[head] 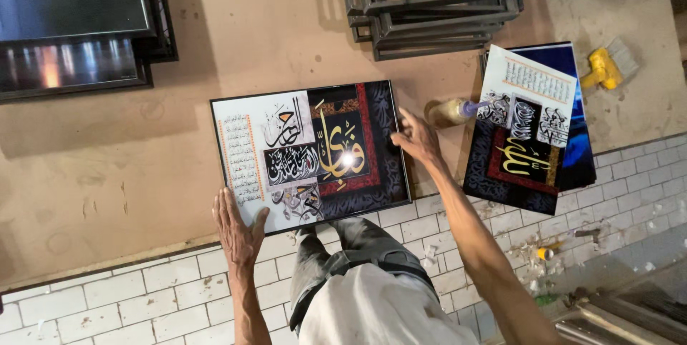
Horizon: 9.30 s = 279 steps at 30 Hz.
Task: The person applies glue to the inner edge of a picture frame, places a printed image inside, and stacks the completed frame. The process is repeated with different images, including a mosque scene, a sunset with palm trees, and Arabic calligraphy.
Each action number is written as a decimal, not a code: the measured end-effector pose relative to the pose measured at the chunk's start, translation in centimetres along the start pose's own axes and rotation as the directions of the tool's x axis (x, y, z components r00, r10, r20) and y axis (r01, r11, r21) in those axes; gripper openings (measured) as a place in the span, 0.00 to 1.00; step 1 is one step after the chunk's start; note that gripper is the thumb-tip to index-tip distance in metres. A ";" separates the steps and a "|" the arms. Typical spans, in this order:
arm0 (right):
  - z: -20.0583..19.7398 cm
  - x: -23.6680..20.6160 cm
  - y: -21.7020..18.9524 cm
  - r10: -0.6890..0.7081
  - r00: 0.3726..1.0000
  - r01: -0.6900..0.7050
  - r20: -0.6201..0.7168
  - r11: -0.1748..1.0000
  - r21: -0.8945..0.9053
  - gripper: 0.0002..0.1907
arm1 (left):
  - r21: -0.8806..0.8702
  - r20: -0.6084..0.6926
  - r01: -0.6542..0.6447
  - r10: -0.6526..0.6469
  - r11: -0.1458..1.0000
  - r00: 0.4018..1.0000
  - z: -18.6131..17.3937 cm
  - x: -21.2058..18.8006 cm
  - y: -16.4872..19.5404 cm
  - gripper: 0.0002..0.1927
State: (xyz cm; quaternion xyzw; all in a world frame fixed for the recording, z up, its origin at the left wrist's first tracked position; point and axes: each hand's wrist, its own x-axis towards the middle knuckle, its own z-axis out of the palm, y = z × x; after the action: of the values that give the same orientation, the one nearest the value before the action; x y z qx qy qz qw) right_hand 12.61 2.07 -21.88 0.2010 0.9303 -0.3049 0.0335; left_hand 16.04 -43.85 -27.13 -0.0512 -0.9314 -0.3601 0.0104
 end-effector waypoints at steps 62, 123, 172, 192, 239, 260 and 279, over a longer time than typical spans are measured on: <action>7.8 -6.9 -4.9 0.465 0.883 -0.466 -0.069 0.885 -0.007 0.52 | -0.080 -0.024 0.532 -0.536 0.843 0.844 -3.1 6.5 -2.8 0.30; 10.5 -8.0 -21.2 0.168 0.971 -0.233 0.173 0.830 0.506 0.27 | -0.999 0.025 0.007 -0.410 -0.045 0.912 -16.5 32.2 -11.6 0.26; -9.0 -11.3 12.8 0.006 0.989 0.093 -0.146 -0.801 0.592 0.34 | 0.534 -0.044 -0.716 0.860 0.450 0.508 -9.6 24.8 34.4 0.20; -11.5 -17.4 17.0 0.067 0.997 0.069 -0.041 -0.509 0.858 0.39 | -0.387 0.378 0.189 -0.032 0.902 0.925 -18.6 21.2 10.3 0.16; 21.3 -10.7 -21.5 -0.235 0.837 -0.457 0.494 0.196 0.868 0.35 | -0.868 0.461 0.496 -0.408 -0.024 0.788 -1.1 -6.1 -5.9 0.17; 20.8 -8.2 -23.4 -0.303 0.935 -0.113 0.185 0.242 0.964 0.35 | -0.902 0.432 0.400 -0.336 -0.163 0.837 -1.2 -6.3 -5.6 0.18; 17.7 4.0 -30.7 -0.412 0.896 0.348 -0.165 0.420 0.838 0.22 | -0.891 0.451 0.440 -0.324 -0.112 0.832 -2.9 -5.5 -4.5 0.20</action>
State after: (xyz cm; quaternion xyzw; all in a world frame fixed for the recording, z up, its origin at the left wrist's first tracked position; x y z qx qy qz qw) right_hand -4.23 -29.30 -19.94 -0.0341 0.6786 -0.7257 -0.1084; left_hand 20.99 -49.61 -28.36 0.2110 -0.3868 -0.8813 -0.1708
